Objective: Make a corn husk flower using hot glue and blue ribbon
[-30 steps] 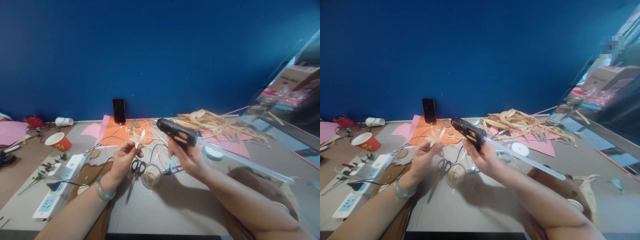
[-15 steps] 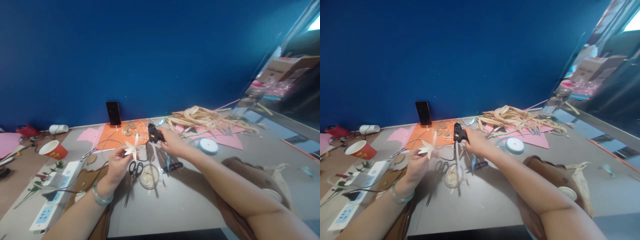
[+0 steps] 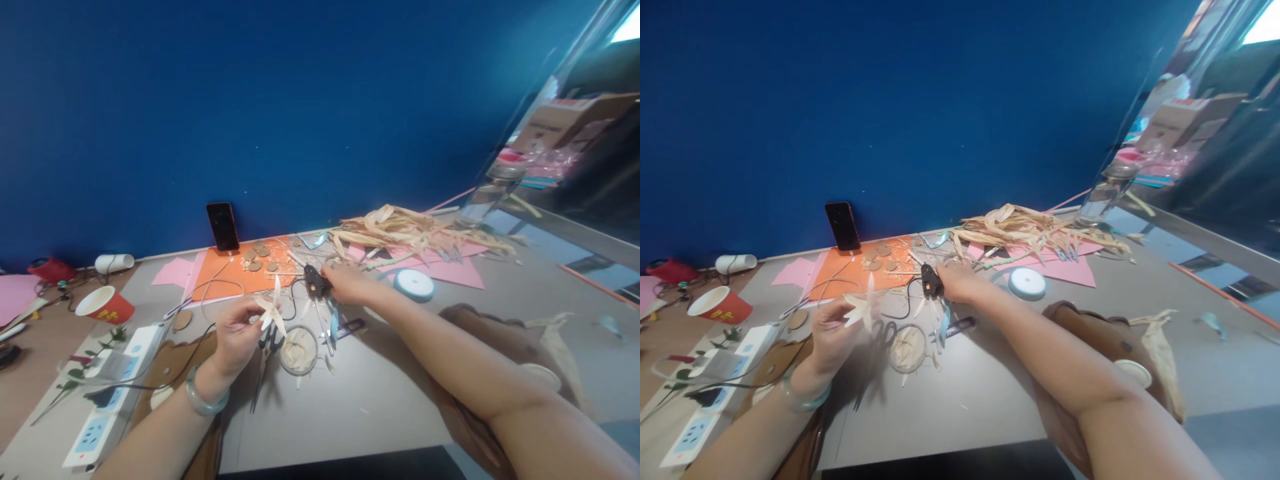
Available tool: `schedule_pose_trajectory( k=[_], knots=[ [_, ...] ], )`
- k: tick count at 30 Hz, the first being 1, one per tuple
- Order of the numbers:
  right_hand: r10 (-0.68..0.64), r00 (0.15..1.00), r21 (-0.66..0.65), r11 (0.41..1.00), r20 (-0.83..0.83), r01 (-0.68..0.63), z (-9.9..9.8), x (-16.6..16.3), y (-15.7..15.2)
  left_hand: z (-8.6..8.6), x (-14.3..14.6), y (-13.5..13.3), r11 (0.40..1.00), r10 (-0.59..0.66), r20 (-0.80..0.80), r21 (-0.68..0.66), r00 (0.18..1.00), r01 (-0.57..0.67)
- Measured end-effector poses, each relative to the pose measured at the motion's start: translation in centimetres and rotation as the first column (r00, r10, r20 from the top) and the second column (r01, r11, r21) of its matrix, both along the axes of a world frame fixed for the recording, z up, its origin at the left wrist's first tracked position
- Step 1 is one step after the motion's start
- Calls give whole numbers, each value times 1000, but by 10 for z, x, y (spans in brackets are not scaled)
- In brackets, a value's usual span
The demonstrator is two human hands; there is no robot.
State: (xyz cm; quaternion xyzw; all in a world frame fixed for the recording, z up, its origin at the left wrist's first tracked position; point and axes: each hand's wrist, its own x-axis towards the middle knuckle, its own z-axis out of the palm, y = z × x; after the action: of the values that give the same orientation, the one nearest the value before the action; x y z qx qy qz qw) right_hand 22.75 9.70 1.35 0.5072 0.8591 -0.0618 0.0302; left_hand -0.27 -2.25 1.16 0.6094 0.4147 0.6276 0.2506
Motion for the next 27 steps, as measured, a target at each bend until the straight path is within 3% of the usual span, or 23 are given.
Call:
schedule_pose_trajectory(
  k=[4,7,8,10,12,15,18,22,27],
  knots=[
    [63,998,143,988,-6,-62,10,0,-14,-3,3,0,994,-38,52,-104,998,43],
    [203,952,242,959,-228,-147,28,-5,-34,-4,8,-1,980,-49,145,-184,988,76],
    [249,897,224,959,-365,-175,33,-8,-41,-4,9,-2,973,-46,165,-216,985,82],
    [271,696,130,960,-665,-250,42,-14,-55,-3,13,-3,948,-50,198,-298,979,108],
    [189,482,43,954,-856,-297,46,-19,-65,-1,16,-6,911,-73,236,-380,969,161],
    [37,322,-88,926,-946,-367,43,-24,-70,3,20,-8,854,-123,314,-450,941,262],
    [-87,249,-199,859,-965,-472,37,-27,-69,6,22,-8,796,-166,396,-487,903,359],
    [-177,142,-227,746,-974,-626,31,-29,-69,8,23,-7,766,-175,421,-510,890,392],
    [-236,94,-239,725,-967,-645,26,-31,-71,8,21,-6,751,-206,399,-521,894,406]
  ],
)
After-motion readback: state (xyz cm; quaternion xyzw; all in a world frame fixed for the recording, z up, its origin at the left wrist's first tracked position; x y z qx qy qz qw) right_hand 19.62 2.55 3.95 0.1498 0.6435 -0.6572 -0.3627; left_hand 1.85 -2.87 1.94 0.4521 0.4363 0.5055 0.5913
